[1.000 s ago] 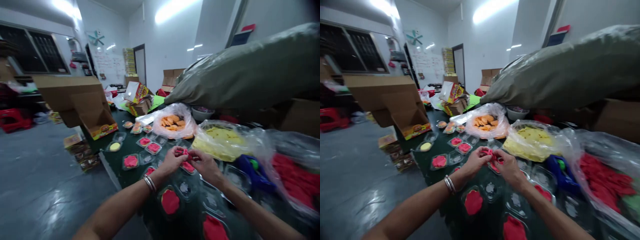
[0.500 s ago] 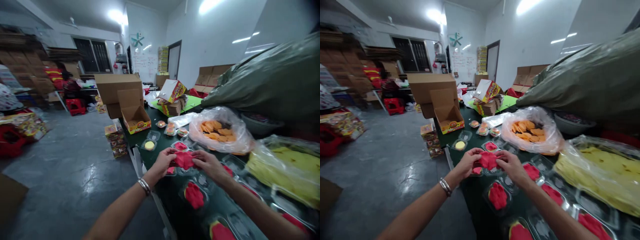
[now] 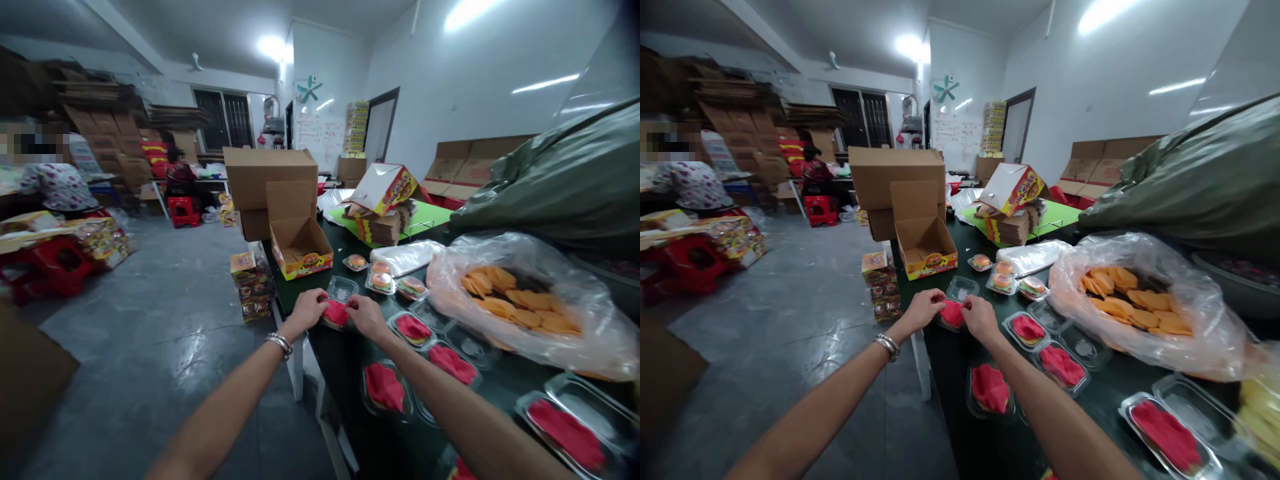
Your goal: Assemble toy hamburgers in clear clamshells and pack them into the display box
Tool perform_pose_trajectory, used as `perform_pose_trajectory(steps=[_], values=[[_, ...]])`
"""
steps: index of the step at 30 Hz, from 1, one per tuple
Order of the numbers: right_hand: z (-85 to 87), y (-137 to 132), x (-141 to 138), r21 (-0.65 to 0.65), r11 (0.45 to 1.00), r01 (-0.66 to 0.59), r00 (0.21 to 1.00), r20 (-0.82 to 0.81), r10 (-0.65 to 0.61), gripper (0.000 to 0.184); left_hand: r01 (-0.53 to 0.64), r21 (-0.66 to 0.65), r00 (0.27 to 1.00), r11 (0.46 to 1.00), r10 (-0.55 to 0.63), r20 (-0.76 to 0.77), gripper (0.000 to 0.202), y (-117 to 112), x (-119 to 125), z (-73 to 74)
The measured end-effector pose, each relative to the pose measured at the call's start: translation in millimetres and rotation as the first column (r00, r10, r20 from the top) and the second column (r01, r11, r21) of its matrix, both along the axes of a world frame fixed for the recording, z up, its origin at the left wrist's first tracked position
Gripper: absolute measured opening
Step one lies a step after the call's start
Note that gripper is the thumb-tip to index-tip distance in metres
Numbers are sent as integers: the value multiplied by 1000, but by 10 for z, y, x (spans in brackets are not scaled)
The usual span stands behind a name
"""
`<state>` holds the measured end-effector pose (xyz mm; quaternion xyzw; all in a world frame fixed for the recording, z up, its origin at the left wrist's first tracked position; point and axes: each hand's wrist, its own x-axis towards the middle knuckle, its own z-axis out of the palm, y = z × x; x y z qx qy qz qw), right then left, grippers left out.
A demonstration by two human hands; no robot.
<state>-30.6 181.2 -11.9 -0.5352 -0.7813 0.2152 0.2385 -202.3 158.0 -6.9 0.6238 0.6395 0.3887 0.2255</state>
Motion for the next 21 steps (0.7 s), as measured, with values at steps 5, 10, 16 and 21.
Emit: perform_pose_trajectory(steps=[5,10,16,21], values=[[-23,-160,106,101,988,-118,974,204,96,21,53,38,977,998,-44,-210,19,-50,62,-181],[70,-526,256,92,958,-270,906,362,220,21,212,37,931,977,-190,-313,22,-194,137,-211],[188,-865,485,81,926,-370,847,439,300,25,312,41,899,949,-280,-337,21,-285,266,-222],[250,-975,465,127,910,-394,843,443,304,26,293,59,901,954,-255,-350,19,-267,310,-183]])
